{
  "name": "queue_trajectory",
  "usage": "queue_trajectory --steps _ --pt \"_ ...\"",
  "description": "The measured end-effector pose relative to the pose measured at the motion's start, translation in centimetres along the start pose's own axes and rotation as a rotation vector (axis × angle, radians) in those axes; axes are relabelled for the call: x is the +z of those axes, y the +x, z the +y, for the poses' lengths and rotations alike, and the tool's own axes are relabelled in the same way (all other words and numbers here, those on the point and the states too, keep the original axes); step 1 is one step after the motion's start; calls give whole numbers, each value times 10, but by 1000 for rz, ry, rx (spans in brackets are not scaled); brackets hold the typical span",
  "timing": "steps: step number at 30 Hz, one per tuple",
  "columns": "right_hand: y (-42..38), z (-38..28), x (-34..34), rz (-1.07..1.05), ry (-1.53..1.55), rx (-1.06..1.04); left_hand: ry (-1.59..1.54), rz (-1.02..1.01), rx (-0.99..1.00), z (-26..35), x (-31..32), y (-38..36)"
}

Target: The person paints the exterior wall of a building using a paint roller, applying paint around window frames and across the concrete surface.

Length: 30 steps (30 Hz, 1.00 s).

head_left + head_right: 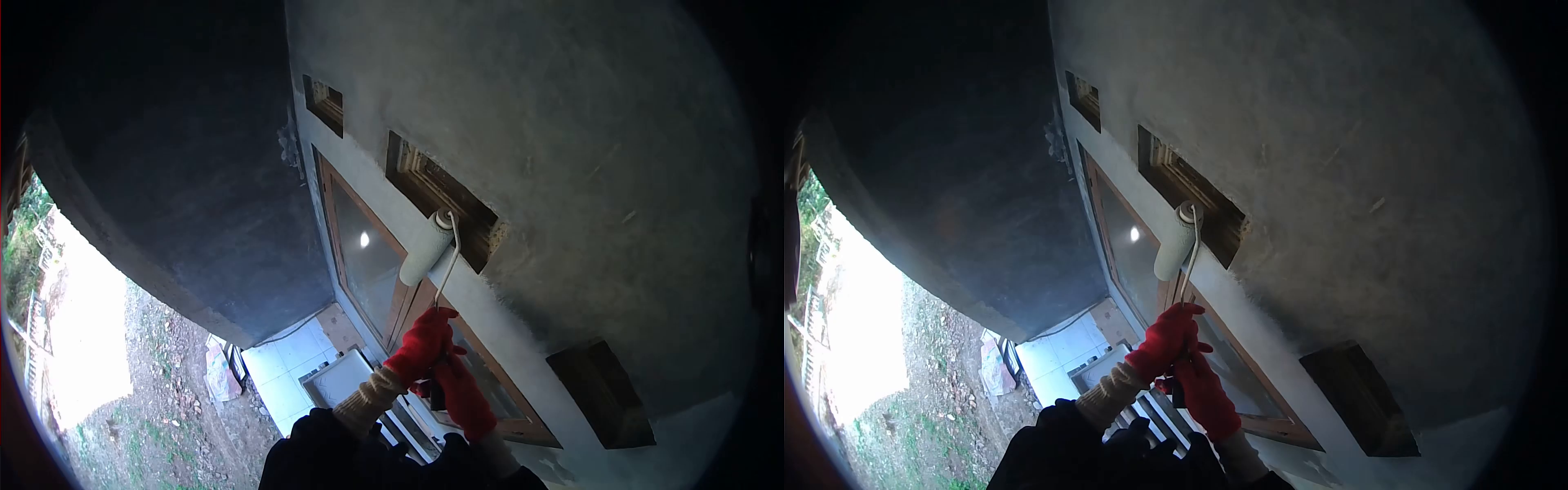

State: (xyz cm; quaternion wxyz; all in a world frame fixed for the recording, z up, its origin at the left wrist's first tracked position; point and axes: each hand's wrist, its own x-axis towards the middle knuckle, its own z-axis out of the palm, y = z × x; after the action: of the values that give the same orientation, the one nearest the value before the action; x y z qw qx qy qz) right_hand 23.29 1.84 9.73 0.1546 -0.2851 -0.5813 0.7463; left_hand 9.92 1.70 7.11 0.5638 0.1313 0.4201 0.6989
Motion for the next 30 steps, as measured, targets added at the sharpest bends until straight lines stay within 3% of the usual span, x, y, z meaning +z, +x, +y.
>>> queue_trajectory --steps 2,5,7,9,11,12,15,16,19,21,23,24,25,28,30 --pt "-4 -4 4 21 -34 -9 -2 -1 -24 0 6 -2" --pt "-29 -15 15 149 95 138 4 12 -2 -18 22 -18" --pt "-48 -11 18 230 214 194 112 31 -97 -29 33 -33" --pt "-55 -18 20 222 251 181 108 -20 -66 -44 23 -25" --pt "-43 -17 19 219 200 178 292 -35 147 -45 13 -13" --pt "-31 -21 26 238 226 138 110 63 -22 -11 27 -23" --pt "-9 -7 27 142 82 24 13 41 -60 11 15 -16" --pt "-15 -8 27 155 124 73 19 41 -55 8 15 -18" --pt "-47 -17 37 298 294 93 279 -82 36 -30 15 -25" --pt "-43 -8 33 319 230 51 483 -77 231 -34 19 -30" --pt "-32 -9 29 208 98 109 115 5 -20 -13 20 -27" --pt "-20 -15 29 210 108 117 3 -16 -1 -10 11 -16" --pt "0 4 16 206 -98 26 -41 -5 32 -7 5 -3" --pt "-5 -16 9 183 30 27 -56 35 41 -8 17 2" --pt "-38 -3 -9 162 -55 119 44 20 42 -33 31 -22"
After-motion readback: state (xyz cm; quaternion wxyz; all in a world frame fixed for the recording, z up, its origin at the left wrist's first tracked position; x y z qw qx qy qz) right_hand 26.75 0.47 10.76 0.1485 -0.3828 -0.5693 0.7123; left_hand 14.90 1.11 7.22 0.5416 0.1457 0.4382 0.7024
